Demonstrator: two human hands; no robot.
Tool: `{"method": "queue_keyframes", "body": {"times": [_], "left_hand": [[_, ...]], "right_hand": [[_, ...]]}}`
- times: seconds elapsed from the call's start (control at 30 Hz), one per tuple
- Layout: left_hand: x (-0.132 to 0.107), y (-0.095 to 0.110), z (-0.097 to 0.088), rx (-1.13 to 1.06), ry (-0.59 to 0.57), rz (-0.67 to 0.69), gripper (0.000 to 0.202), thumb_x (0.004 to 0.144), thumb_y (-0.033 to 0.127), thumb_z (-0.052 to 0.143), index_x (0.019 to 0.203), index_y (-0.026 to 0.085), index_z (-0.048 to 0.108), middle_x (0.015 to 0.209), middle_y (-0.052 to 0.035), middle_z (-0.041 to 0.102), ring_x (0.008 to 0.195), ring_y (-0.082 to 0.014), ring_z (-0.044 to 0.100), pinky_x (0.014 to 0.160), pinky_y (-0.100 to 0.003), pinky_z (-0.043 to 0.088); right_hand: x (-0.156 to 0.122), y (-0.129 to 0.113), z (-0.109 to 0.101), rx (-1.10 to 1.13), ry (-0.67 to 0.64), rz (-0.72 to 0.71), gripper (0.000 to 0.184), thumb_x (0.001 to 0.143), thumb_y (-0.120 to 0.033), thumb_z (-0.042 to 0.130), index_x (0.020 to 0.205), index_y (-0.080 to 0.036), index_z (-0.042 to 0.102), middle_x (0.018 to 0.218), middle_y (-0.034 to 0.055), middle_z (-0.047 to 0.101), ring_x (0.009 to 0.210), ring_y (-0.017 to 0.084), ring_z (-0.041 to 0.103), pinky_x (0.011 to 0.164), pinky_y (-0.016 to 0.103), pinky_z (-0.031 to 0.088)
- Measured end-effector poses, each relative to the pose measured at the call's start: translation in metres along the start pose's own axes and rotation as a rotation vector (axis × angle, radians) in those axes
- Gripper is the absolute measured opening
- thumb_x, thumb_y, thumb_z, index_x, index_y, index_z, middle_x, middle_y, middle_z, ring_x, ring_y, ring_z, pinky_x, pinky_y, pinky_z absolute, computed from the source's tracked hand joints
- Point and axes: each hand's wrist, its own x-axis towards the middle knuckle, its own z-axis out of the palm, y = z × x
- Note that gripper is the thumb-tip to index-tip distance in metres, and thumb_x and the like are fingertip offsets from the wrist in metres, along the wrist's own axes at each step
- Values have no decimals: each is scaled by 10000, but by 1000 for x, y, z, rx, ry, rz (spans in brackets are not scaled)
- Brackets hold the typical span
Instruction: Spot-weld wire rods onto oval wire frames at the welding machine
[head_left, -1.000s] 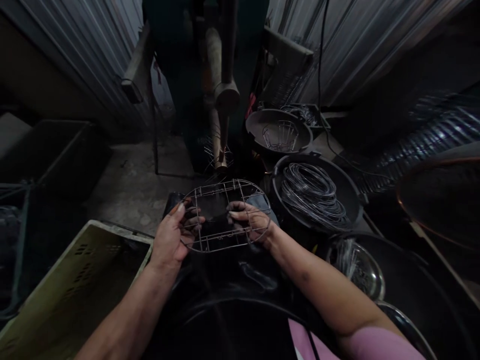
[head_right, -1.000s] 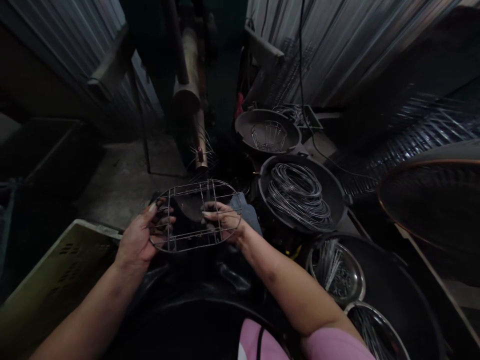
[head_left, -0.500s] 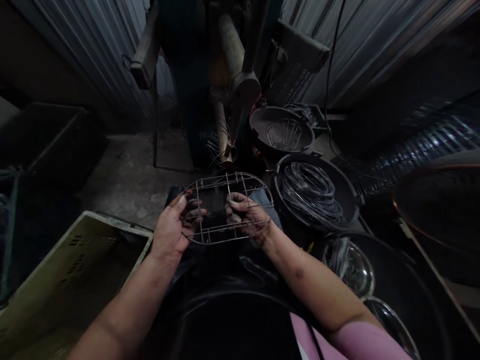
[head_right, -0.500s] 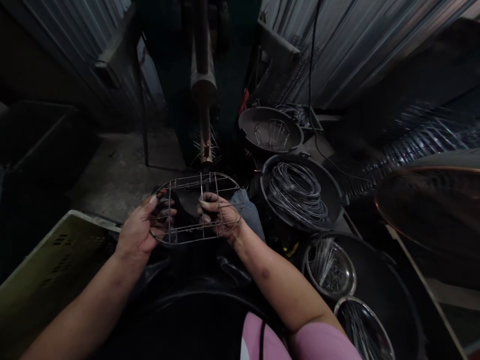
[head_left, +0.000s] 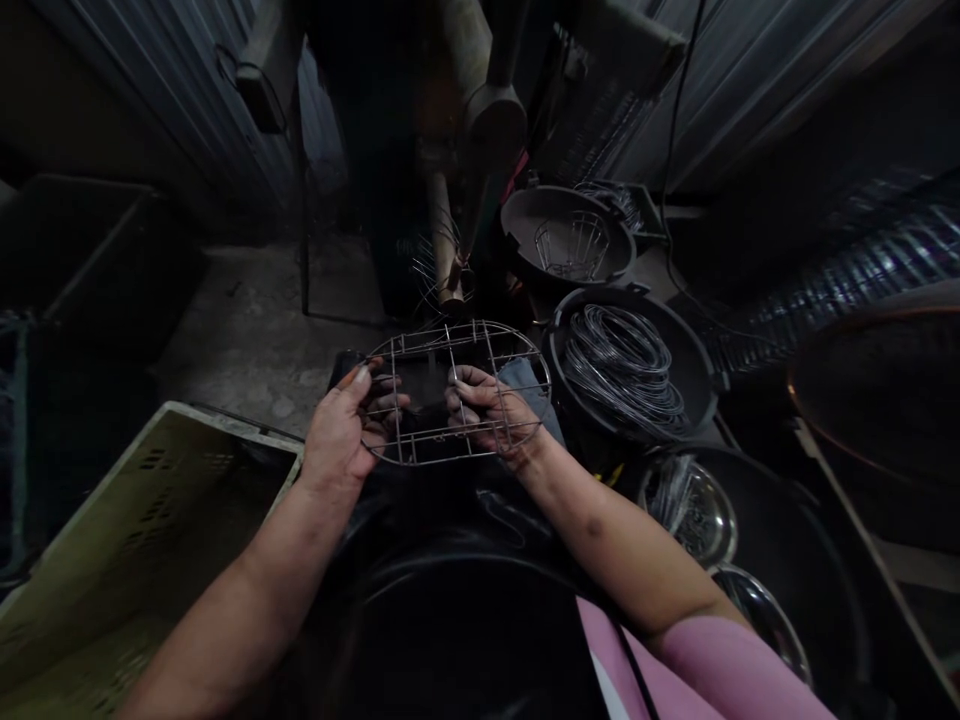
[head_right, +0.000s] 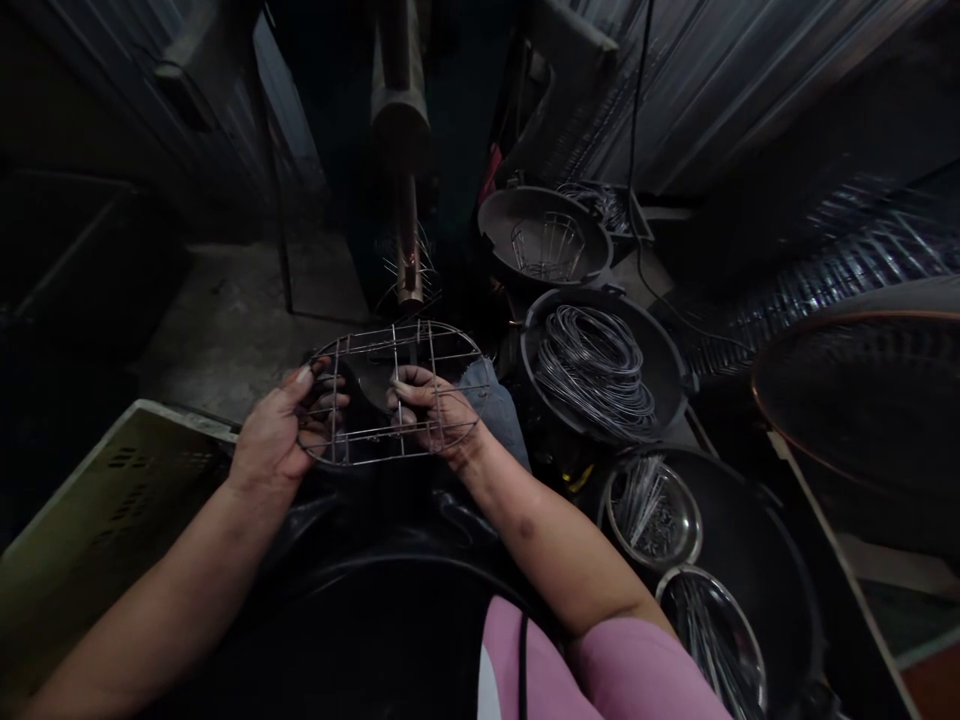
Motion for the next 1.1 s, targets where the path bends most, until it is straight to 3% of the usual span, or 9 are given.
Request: {"method": "queue_keyframes", "body": {"times": [0.43,0.63,0.77,1.1], "left_hand": [[9,-1,2,41,34,31,248,740,227,592,975,148,597,718,-32,658,515,-143,635,398,-197,470],[15,4,13,77,79,6,256,746,237,581,991,162,591,696,-31,657,454,-128,613,261,-110,266],[13,9,18,73,84,40,272,724,231,608,985,155,594,672,-16,654,444,-125,606,339,-159,401],[20,19,30,51,77,76,303,702,244,644,994,182,590,704,-17,669,481,-143,628,342,-168,416]], "right_hand": [[6,0,-8,26,-52,4,133,739,-150,586,835,-165,495,638,-24,563,426,30,401,426,157,333],[13,-4,-13,33,-50,-2,145,730,-152,605,834,-158,504,635,-16,576,431,34,420,460,177,343],[17,-5,-13,29,-55,-29,158,720,-174,627,826,-159,511,626,-19,580,410,36,416,441,184,330],[26,-22,-8,1,-55,-75,188,685,-186,662,787,-163,506,593,-20,584,377,36,401,413,183,293]]}}
